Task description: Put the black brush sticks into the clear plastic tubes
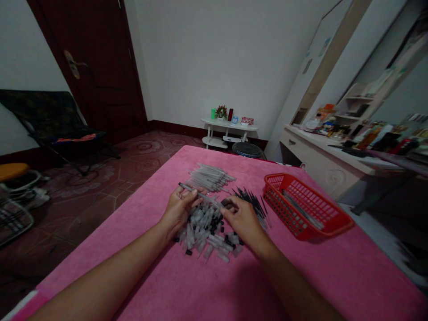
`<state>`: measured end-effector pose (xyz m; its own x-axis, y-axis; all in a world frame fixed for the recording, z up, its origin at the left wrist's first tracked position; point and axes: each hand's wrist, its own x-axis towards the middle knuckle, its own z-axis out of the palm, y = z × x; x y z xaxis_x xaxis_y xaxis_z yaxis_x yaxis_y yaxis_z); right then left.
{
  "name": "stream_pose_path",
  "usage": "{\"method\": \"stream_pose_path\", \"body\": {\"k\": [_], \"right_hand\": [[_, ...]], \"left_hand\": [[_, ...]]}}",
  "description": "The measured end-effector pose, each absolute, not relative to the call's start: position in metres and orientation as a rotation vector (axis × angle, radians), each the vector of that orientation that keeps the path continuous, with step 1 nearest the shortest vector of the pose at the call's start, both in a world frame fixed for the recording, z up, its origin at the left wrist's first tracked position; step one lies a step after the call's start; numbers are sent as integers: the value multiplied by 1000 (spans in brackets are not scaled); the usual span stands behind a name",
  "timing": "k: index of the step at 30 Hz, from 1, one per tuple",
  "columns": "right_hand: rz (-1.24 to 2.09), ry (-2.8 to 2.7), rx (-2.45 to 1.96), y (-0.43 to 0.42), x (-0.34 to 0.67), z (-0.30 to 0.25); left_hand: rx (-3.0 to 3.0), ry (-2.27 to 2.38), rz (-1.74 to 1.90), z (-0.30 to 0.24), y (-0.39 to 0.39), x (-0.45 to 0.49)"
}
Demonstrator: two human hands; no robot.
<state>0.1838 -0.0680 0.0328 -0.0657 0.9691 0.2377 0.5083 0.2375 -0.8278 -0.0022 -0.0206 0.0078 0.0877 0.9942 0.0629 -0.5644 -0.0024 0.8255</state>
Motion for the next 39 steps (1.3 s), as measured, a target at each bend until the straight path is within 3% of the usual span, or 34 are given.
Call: {"method": "stream_pose_path", "body": {"k": [16,22,27,34,39], "right_hand": [[313,-1861,-1421,-78,179,40],[346,-1827,-1409,-82,176,39],[660,-1676,-1409,-79,177,39],[1545,-1259,-1305,-76,184,44],[1658,-1252,-1255,-78,185,49]], "left_hand": [[800,692,1338,12,-29,2],[829,690,1310,10,-32,2],[915,665,1291,13,-36,2],[1033,635,1248,14,-40,0],[1061,623,1221,12,-37,0]]}}
